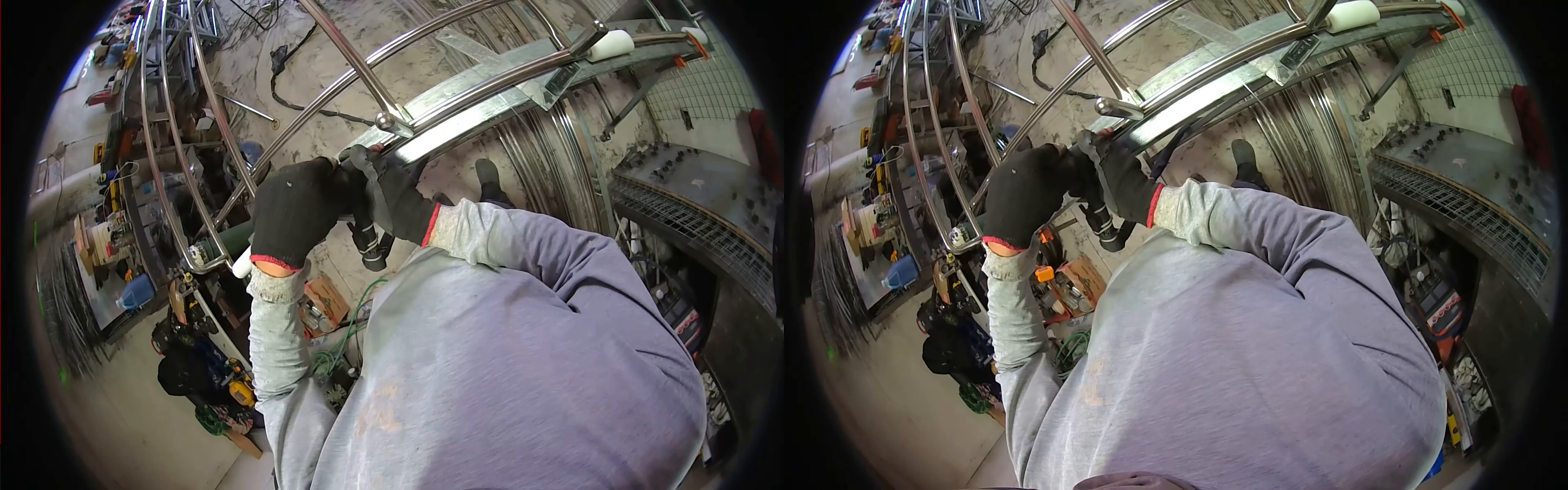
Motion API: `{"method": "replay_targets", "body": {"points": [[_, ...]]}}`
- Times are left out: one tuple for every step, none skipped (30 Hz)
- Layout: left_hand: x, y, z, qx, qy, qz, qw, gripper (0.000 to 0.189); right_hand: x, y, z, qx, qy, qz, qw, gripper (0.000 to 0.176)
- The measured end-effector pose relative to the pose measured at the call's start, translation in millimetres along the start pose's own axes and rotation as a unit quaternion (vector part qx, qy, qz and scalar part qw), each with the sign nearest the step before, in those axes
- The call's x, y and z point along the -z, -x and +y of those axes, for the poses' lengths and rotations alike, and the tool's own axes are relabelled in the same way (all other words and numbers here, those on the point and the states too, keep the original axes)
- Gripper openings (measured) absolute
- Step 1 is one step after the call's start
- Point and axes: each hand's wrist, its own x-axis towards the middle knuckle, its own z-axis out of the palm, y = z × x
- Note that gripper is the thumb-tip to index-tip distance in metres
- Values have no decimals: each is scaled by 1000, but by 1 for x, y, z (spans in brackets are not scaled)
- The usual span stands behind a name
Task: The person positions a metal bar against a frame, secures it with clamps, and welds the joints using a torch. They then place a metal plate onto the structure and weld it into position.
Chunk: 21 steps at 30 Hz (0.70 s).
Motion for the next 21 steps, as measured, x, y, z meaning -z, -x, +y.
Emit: {"method": "replay_targets", "body": {"points": [[-3, 0, -1, 12, 15, 1, 1000, 24, 0, 2, -2, -2, 3, -1, 1000, 43], [-7, 2, -3, 25, 32, 3, 999, 24, 2, 6, -6, -12, 23, -11, 1000, 40], [-10, 3, -4, 27, 36, 6, 999, 24, -4, 12, -19, -22, 46, -21, 999, 37], [-13, 4, -6, 25, 37, 8, 999, 24, -11, 18, -32, -24, 52, -22, 998, 37], [-15, 5, -8, 23, 37, 10, 999, 24, -22, 25, -46, -24, 65, -1, 998, 33], [-14, 6, -8, 27, 40, 15, 999, 24, -32, 31, -55, -23, 78, 19, 997, 29], [-13, 7, -7, 41, 43, 0, 998, 24, -44, 37, -61, -26, 83, 17, 996, 29], [-13, 7, -7, 55, 47, -14, 997, 25, -53, 44, -65, 88, 201, 1, 976, 26], [-12, 8, -7, 57, 50, -11, 997, 25, -63, 48, -71, 199, 313, -16, 929, 22], [-13, 8, -8, 63, 56, -17, 996, 25, -72, 51, -78, 197, 317, -17, 928, 22], [-13, 8, -9, 69, 62, -23, 995, 25, -84, 53, -87, 75, 173, 35, 981, 20], [-14, 10, -10, 70, 64, -21, 995, 25, -89, 54, -90, -49, 22, 86, 995, 18], [-16, 11, -11, 65, 68, -11, 996, 26, -90, 54, -89, -50, 25, 86, 995, 18], [-18, 12, -13, 58, 71, -1, 996, 27, -91, 54, -88, -18, 42, 96, 994, 18], [-21, 12, -15, 59, 73, 1, 996, 27, -91, 54, -86, 14, 59, 107, 992, 17], [-24, 12, -17, 53, 79, 5, 995, 28, -87, 52, -83, 13, 61, 107, 992, 17], [-27, 11, -18, 45, 84, 10, 995, 29, -80, 49, -80, 36, 77, 100, 991, 16], [-27, 11, -18, 44, 87, 12, 995, 29, -81, 48, -81, 60, 94, 93, 989, 15], [-28, 10, -18, 49, 92, 6, 995, 30, -82, 49, -83, 61, 96, 94, 989, 15], [-28, 10, -17, 55, 97, -1, 994, 31, -82, 52, -85, 40, 95, 93, 990, 14], [-29, 10, -18, 55, 98, -1, 994, 31, -83, 53, -87, 19, 94, 92, 991, 13]]}}
